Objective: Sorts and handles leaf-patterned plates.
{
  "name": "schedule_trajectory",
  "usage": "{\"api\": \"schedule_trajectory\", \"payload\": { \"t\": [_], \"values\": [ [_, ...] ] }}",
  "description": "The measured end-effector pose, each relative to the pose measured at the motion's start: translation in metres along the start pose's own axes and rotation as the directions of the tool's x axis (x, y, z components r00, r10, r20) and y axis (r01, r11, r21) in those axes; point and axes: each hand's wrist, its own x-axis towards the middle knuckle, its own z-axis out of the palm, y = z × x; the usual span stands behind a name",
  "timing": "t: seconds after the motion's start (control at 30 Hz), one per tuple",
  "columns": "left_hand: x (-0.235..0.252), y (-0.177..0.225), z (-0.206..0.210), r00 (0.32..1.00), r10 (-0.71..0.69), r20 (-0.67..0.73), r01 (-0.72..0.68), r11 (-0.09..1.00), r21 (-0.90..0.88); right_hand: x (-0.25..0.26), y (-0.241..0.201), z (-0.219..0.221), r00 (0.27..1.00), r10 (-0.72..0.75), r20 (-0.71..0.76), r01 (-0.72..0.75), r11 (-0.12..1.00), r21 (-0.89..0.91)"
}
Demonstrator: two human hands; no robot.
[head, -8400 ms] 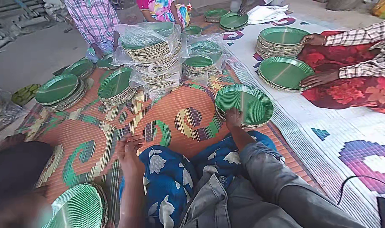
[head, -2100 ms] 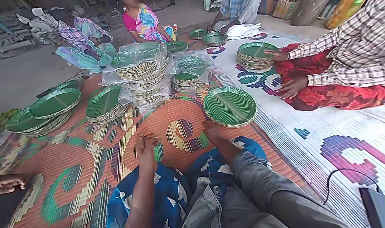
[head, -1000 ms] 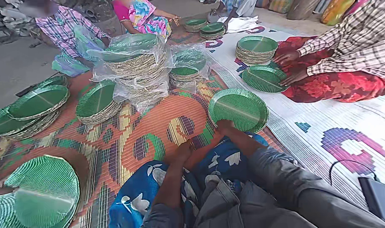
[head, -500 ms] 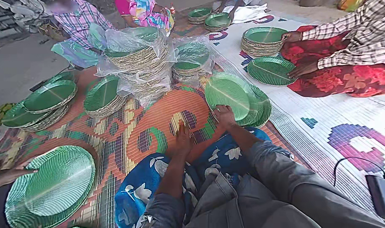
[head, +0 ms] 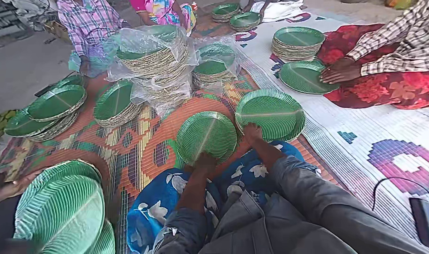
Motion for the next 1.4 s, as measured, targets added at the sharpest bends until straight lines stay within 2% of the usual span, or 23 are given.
{"api": "schedule_trajectory", "payload": {
  "t": [0.07, 0.2, 0.3, 0.33, 0.37, 0.43, 0.47, 0.5, 0.57, 0.6, 0.67, 0.7, 0.77, 0.87, 0.97, 1.07, 1.17, 1.2, 1.23, 1.3, 1.33, 1.37, 1.4],
  "values": [
    [-0.002, -0.003, -0.002, 0.999, 0.04, -0.004, -0.04, 0.999, 0.005, 0.0, 0.003, -0.006, 0.991, 0.124, 0.052, -0.126, 0.992, 0.024],
    [-0.011, 0.002, -0.014, 0.999, 0.039, 0.02, -0.038, 0.998, -0.055, 0.004, 0.014, -0.009, 0.967, 0.248, -0.055, -0.226, 0.939, 0.258],
    [-0.013, 0.004, -0.012, 0.966, 0.023, -0.256, -0.057, 0.991, -0.124, 0.005, 0.016, 0.003, 0.896, 0.02, -0.444, 0.105, 0.962, 0.254],
    [-0.012, 0.005, -0.009, 0.895, 0.026, -0.445, -0.096, 0.986, -0.135, 0.005, 0.014, 0.011, 0.811, -0.144, -0.567, 0.294, 0.939, 0.181],
    [-0.007, 0.003, -0.005, 0.738, 0.05, -0.673, -0.173, 0.978, -0.118, 0.003, 0.009, 0.02, 0.734, -0.306, -0.607, 0.463, 0.878, 0.118],
    [0.005, 0.001, -0.007, 0.372, 0.094, -0.924, -0.284, 0.959, -0.016, -0.012, -0.009, 0.027, 0.702, -0.568, -0.429, 0.655, 0.752, 0.075],
    [0.007, 0.001, -0.008, 0.319, 0.113, -0.941, -0.295, 0.956, 0.015, -0.022, -0.019, 0.027, 0.719, -0.649, -0.248, 0.681, 0.729, 0.067],
    [0.005, 0.001, -0.006, 0.398, 0.135, -0.907, -0.282, 0.959, 0.019, -0.029, -0.028, 0.029, 0.716, -0.694, -0.074, 0.698, 0.715, 0.05],
    [-0.005, 0.002, -0.004, 0.801, 0.128, -0.585, -0.189, 0.981, -0.044, -0.031, -0.036, 0.032, 0.709, -0.679, 0.189, 0.687, 0.726, 0.032],
    [-0.003, 0.002, -0.002, 0.924, 0.109, -0.366, -0.134, 0.99, -0.044, -0.028, -0.035, 0.032, 0.722, -0.652, 0.232, 0.665, 0.747, 0.03],
    [0.001, 0.003, 0.007, 0.993, 0.09, -0.078, -0.087, 0.995, 0.04, -0.018, -0.025, 0.03, 0.816, -0.559, 0.149, 0.559, 0.828, 0.047],
    [0.001, 0.005, 0.009, 0.996, 0.082, -0.033, -0.079, 0.994, 0.079, -0.015, -0.022, 0.026, 0.886, -0.459, 0.071, 0.457, 0.888, 0.049],
    [0.004, 0.007, 0.009, 0.995, 0.086, -0.042, -0.082, 0.992, 0.094, -0.007, -0.02, 0.014, 0.983, -0.182, -0.005, 0.182, 0.983, 0.032],
    [0.01, 0.007, 0.012, 0.994, 0.056, -0.098, -0.048, 0.995, 0.086, -0.001, -0.006, 0.006, 0.993, 0.103, 0.064, -0.104, 0.995, 0.01],
    [0.012, 0.008, 0.013, 0.992, 0.032, -0.124, -0.025, 0.998, 0.057, -0.002, -0.001, -0.002, 0.984, 0.151, 0.098, -0.156, 0.987, 0.043],
    [0.011, 0.008, 0.01, 0.991, 0.034, -0.127, -0.033, 0.999, 0.006, 0.003, 0.01, -0.004, 0.984, 0.177, -0.021, -0.171, 0.971, 0.168],
    [0.008, 0.008, 0.008, 0.918, 0.048, -0.395, -0.083, 0.994, -0.071, 0.004, 0.013, 0.006, 0.901, -0.021, -0.434, 0.093, 0.985, 0.145],
    [0.01, 0.008, 0.008, 0.801, 0.07, -0.595, -0.147, 0.986, -0.081, 0.005, 0.013, 0.013, 0.798, -0.189, -0.572, 0.282, 0.956, 0.077],
    [0.014, 0.007, 0.009, 0.615, 0.095, -0.783, -0.218, 0.975, -0.053, 0.002, 0.009, 0.019, 0.707, -0.351, -0.614, 0.462, 0.886, 0.026],
    [0.02, 0.007, 0.0, 0.287, 0.126, -0.95, -0.273, 0.961, 0.045, -0.01, -0.004, 0.027, 0.635, -0.606, -0.478, 0.689, 0.724, -0.003],
    [0.018, 0.007, -0.004, 0.236, 0.141, -0.961, -0.277, 0.958, 0.073, -0.016, -0.012, 0.03, 0.645, -0.693, -0.322, 0.733, 0.68, 0.004],
    [0.017, 0.006, -0.004, 0.267, 0.165, -0.949, -0.271, 0.958, 0.091, -0.021, -0.019, 0.03, 0.668, -0.736, -0.115, 0.742, 0.67, 0.019],
    [0.015, 0.004, -0.001, 0.383, 0.192, -0.904, -0.264, 0.96, 0.092, -0.022, -0.025, 0.032, 0.664, -0.748, 0.029, 0.747, 0.664, 0.02]
  ]
}}
